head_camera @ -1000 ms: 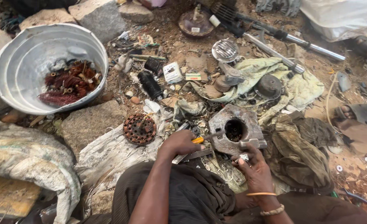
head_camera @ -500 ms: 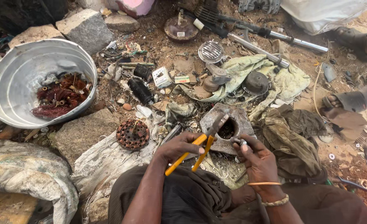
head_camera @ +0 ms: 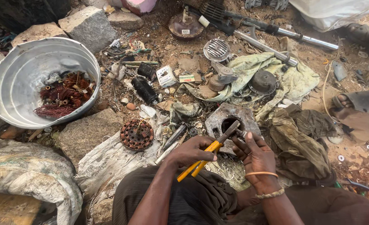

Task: The person sits on the ground and uses a hammer and pliers to work on a metal part placed on a stone anvil. They repeatedly strike the part with the hammer and adjust it with pliers, surrounded by various tools and debris.

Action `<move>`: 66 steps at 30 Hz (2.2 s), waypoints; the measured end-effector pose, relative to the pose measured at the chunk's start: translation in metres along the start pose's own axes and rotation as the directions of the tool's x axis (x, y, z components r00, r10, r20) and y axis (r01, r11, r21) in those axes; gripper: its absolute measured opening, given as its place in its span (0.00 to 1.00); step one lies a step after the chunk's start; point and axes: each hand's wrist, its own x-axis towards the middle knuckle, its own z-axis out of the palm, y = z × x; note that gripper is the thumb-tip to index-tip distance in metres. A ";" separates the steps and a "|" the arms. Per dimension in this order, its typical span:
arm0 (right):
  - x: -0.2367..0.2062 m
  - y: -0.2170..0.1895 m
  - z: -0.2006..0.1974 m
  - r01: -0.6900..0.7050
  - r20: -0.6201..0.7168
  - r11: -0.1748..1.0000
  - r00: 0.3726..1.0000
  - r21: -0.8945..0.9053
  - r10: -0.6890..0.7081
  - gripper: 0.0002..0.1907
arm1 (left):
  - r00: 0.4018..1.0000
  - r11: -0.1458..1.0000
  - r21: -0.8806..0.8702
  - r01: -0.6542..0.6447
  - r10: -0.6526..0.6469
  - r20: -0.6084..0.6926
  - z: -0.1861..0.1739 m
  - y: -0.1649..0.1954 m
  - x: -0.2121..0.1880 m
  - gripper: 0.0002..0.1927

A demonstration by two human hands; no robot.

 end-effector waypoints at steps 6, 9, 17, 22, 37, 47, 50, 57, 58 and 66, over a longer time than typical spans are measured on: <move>0.003 0.005 0.007 -0.007 -0.051 0.999 0.999 -0.045 0.005 0.11 | 0.984 0.979 0.107 0.176 -0.173 -0.034 0.005 0.012 -0.002 0.23; 0.007 0.009 0.005 -0.002 -0.039 1.000 0.999 -0.015 0.001 0.11 | 0.995 0.987 0.141 0.081 -0.071 -0.075 0.007 0.016 -0.003 0.21; 0.024 0.023 -0.006 -0.013 -0.068 1.000 0.998 0.005 0.014 0.11 | 0.986 0.926 0.362 0.110 -0.055 -0.160 0.010 0.012 0.002 0.21; 0.040 0.033 -0.014 -0.021 -0.049 1.000 0.999 -0.016 0.020 0.12 | 0.970 0.838 0.512 0.189 -0.078 -0.230 0.013 0.013 0.004 0.18; 0.047 0.043 -0.001 0.065 -0.033 0.962 0.997 -0.266 -0.077 0.24 | 0.937 0.768 0.567 0.298 -0.122 -0.327 0.018 -0.002 0.014 0.17; 0.062 0.052 0.003 0.153 0.000 0.937 0.987 -0.315 -0.161 0.13 | 0.922 0.794 0.526 0.306 -0.110 -0.370 0.016 0.004 0.012 0.16; 0.064 0.050 0.008 0.186 0.034 0.928 0.982 -0.322 -0.185 0.13 | 0.917 0.780 0.533 0.328 -0.126 -0.379 0.016 0.008 0.012 0.15; 0.038 0.031 0.020 0.171 0.065 0.631 0.980 -0.757 -0.188 0.18 | 0.853 0.807 0.433 0.402 -0.158 -0.497 0.008 0.004 0.011 0.15; 0.030 0.028 0.016 0.252 0.143 0.540 0.961 -0.803 -0.235 0.19 | 0.834 0.816 0.408 0.410 -0.154 -0.530 0.005 -0.001 0.013 0.16; -0.002 -0.001 -0.105 -0.017 -0.002 -0.069 0.977 -0.997 -0.213 0.32 | 0.767 0.781 0.260 0.567 -0.386 -0.512 -0.009 -0.065 0.037 0.27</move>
